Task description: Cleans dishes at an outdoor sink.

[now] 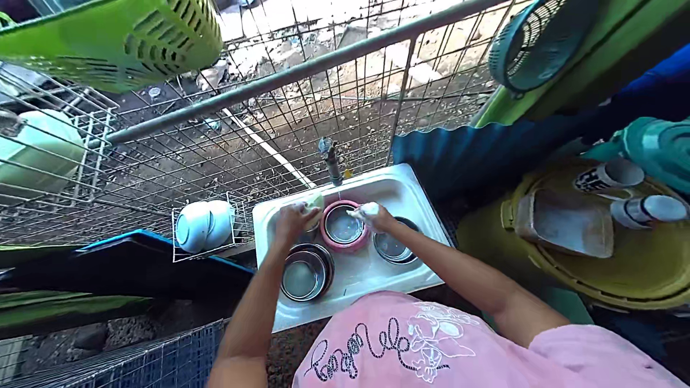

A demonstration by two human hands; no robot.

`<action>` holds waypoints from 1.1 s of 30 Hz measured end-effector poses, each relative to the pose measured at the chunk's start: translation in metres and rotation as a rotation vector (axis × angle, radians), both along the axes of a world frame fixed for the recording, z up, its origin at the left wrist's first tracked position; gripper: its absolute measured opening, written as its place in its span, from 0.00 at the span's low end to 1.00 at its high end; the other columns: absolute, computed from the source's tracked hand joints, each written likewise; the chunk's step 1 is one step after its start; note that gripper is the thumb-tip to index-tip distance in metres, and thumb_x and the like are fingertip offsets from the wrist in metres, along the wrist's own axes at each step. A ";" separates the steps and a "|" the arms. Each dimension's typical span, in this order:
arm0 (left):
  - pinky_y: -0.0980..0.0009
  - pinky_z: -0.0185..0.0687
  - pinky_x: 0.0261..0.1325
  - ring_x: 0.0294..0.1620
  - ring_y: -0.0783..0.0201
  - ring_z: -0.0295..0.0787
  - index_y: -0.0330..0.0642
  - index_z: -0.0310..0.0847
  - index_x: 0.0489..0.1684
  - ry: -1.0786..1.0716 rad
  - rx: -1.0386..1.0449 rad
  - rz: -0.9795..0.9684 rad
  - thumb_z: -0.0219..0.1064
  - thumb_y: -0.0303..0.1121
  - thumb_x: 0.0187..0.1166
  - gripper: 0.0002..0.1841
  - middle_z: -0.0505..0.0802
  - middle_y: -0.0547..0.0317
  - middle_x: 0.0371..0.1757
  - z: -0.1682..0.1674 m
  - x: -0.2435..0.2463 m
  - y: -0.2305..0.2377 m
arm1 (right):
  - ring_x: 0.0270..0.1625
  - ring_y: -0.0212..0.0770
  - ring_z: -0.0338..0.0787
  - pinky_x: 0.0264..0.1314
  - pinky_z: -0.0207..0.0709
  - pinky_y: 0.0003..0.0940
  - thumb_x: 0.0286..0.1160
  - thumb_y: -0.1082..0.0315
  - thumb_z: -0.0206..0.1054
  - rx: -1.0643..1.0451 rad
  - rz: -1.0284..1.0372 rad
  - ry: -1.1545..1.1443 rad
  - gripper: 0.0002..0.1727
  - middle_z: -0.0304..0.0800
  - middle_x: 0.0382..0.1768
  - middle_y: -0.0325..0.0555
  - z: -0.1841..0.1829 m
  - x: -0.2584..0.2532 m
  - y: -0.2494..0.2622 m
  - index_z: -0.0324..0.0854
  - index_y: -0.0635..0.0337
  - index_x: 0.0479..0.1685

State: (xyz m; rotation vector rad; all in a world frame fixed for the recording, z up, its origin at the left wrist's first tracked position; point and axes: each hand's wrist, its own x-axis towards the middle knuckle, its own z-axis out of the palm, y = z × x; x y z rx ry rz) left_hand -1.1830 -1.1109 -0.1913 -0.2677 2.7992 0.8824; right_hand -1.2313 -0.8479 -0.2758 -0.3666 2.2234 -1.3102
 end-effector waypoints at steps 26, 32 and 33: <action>0.47 0.77 0.71 0.75 0.45 0.77 0.51 0.48 0.95 -0.474 0.635 0.740 0.65 0.28 0.81 0.40 0.74 0.37 0.82 -0.125 0.133 -0.055 | 0.39 0.40 0.93 0.41 0.91 0.40 0.96 0.56 0.45 -0.377 -1.072 -0.218 0.21 0.88 0.45 0.45 0.089 0.038 0.274 0.67 0.61 0.73; 0.55 0.85 0.52 0.52 0.54 0.87 0.51 0.59 0.86 -0.580 0.801 0.792 0.54 0.26 0.82 0.29 0.86 0.44 0.61 -0.109 0.135 -0.047 | 0.41 0.41 0.93 0.42 0.91 0.41 0.96 0.58 0.48 -0.373 -0.940 -0.265 0.19 0.88 0.46 0.46 0.087 0.006 0.260 0.69 0.61 0.72; 0.56 0.86 0.49 0.47 0.56 0.88 0.46 0.64 0.79 -0.620 0.801 0.795 0.53 0.28 0.84 0.23 0.88 0.46 0.54 -0.104 0.135 -0.041 | 0.40 0.41 0.93 0.42 0.91 0.41 0.96 0.58 0.48 -0.381 -0.925 -0.277 0.19 0.88 0.45 0.46 0.086 0.004 0.258 0.69 0.61 0.70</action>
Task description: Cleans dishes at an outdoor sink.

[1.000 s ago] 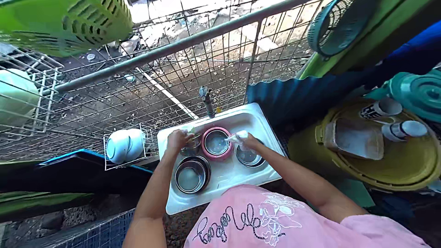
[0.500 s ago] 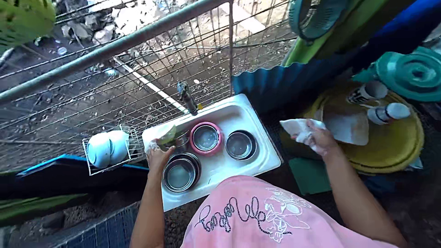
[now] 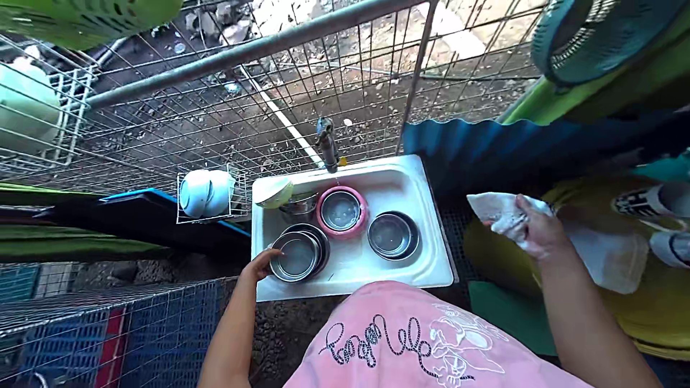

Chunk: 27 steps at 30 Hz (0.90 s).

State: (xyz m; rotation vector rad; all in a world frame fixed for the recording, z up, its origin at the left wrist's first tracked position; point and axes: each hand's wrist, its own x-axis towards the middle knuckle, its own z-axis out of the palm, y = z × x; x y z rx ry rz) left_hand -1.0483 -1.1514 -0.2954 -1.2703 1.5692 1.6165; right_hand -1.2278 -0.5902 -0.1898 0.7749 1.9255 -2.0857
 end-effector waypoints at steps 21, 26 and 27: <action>0.45 0.64 0.83 0.78 0.32 0.74 0.16 0.68 0.75 0.638 -0.644 -0.597 0.59 0.21 0.76 0.27 0.78 0.18 0.74 0.004 -0.060 0.079 | 0.54 0.48 0.88 0.59 0.84 0.48 0.90 0.55 0.60 0.516 -0.442 0.026 0.27 0.85 0.60 0.59 0.035 0.027 0.169 0.69 0.64 0.79; 0.31 0.60 0.82 0.78 0.27 0.75 0.25 0.74 0.76 0.483 -0.596 -1.092 0.62 0.35 0.87 0.25 0.82 0.24 0.72 -0.039 -0.132 0.140 | 0.74 0.72 0.80 0.78 0.70 0.67 0.85 0.57 0.66 0.895 -0.377 -0.173 0.31 0.79 0.69 0.78 -0.014 0.018 0.212 0.72 0.78 0.73; 0.30 0.58 0.82 0.79 0.26 0.72 0.27 0.72 0.79 0.394 -0.610 -1.152 0.61 0.40 0.88 0.28 0.80 0.23 0.74 -0.049 -0.144 0.148 | 0.74 0.71 0.81 0.79 0.70 0.66 0.85 0.58 0.66 0.937 -0.354 -0.183 0.29 0.81 0.69 0.78 -0.026 0.017 0.212 0.75 0.77 0.71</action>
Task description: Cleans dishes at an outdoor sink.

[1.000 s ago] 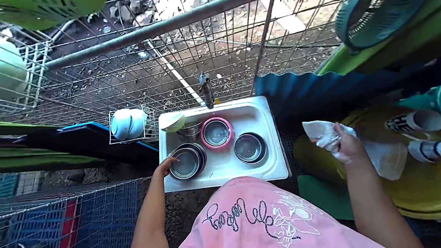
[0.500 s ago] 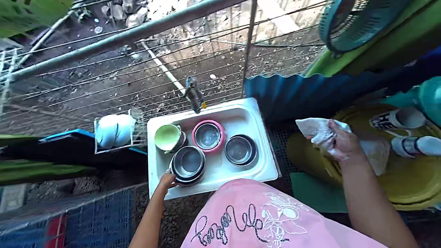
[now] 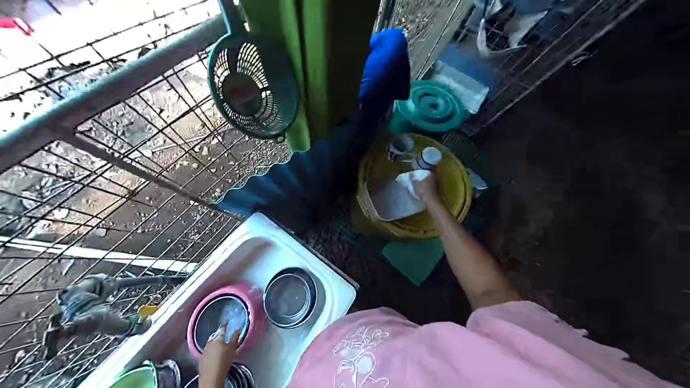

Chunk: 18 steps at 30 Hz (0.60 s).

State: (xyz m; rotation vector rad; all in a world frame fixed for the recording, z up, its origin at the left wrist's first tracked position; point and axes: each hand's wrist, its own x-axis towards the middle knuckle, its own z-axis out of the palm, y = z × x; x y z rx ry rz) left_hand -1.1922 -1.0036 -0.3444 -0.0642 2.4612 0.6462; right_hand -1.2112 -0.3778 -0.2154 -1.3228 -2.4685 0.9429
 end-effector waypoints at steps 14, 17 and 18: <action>0.36 0.77 0.68 0.67 0.34 0.86 0.27 0.84 0.58 -0.143 -0.368 0.067 0.69 0.40 0.79 0.22 0.90 0.29 0.60 0.004 -0.028 0.070 | 0.86 0.68 0.67 0.87 0.58 0.66 0.90 0.53 0.56 -0.105 0.449 -0.677 0.32 0.70 0.81 0.72 -0.097 -0.026 0.003 0.70 0.69 0.82; 0.33 0.74 0.70 0.69 0.31 0.83 0.25 0.80 0.65 -0.050 -0.269 0.181 0.60 0.38 0.86 0.22 0.88 0.25 0.61 0.032 -0.033 0.065 | 0.86 0.68 0.67 0.86 0.59 0.66 0.85 0.57 0.62 -0.117 0.456 -0.673 0.33 0.69 0.81 0.74 -0.091 -0.026 -0.009 0.67 0.74 0.82; 0.32 0.71 0.71 0.70 0.28 0.82 0.24 0.79 0.67 -0.020 -0.193 0.228 0.57 0.37 0.88 0.22 0.87 0.22 0.62 0.038 -0.034 0.057 | 0.85 0.69 0.69 0.86 0.60 0.66 0.83 0.59 0.65 -0.103 0.427 -0.623 0.34 0.70 0.80 0.75 -0.093 -0.024 -0.007 0.67 0.75 0.81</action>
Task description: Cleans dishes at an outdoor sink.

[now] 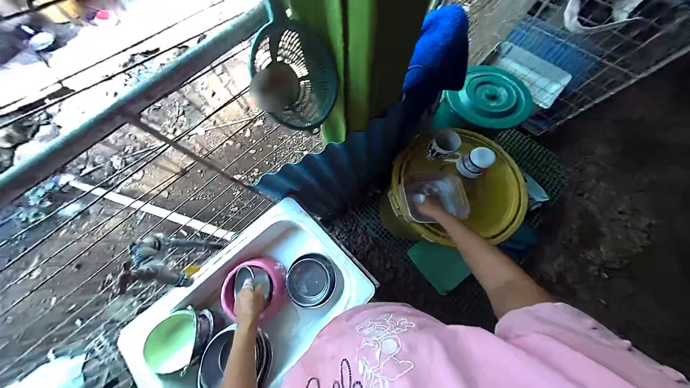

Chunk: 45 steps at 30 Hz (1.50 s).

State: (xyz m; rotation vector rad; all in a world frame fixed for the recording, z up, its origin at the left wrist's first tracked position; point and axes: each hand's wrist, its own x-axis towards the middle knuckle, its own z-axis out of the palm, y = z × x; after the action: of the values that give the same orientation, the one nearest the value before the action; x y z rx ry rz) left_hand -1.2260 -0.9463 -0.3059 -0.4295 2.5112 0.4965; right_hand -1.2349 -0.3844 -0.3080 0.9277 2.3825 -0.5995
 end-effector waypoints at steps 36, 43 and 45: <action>0.65 0.78 0.58 0.46 0.64 0.85 0.16 0.80 0.41 0.718 0.801 0.429 0.43 0.39 0.89 0.28 0.89 0.41 0.38 0.093 0.097 -0.056 | 0.65 0.41 0.88 0.76 0.77 0.39 0.77 0.71 0.64 -1.051 0.765 0.694 0.17 0.92 0.57 0.57 0.072 0.023 -0.488 0.85 0.77 0.56; 0.54 0.84 0.61 0.49 0.56 0.92 0.26 0.87 0.46 0.322 0.731 0.159 0.81 0.28 0.62 0.17 0.94 0.42 0.45 0.100 0.086 -0.087 | 0.61 0.57 0.91 0.71 0.77 0.60 0.71 0.62 0.73 -0.685 1.045 0.477 0.20 0.93 0.51 0.64 0.100 0.014 -0.505 0.89 0.73 0.50; 0.60 0.87 0.56 0.43 0.63 0.92 0.28 0.89 0.42 0.417 0.788 0.253 0.81 0.26 0.61 0.14 0.95 0.49 0.39 0.105 0.092 -0.093 | 0.52 0.46 0.92 0.65 0.82 0.47 0.75 0.67 0.70 -0.874 0.898 0.548 0.14 0.94 0.44 0.57 0.102 0.012 -0.507 0.89 0.73 0.46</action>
State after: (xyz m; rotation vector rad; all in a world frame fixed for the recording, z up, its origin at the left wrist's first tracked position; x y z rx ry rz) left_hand -1.1344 -1.0395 -0.2013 -0.3471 2.3702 1.7342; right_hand -1.2227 -0.8915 -0.2063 -0.7195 2.2227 -1.4101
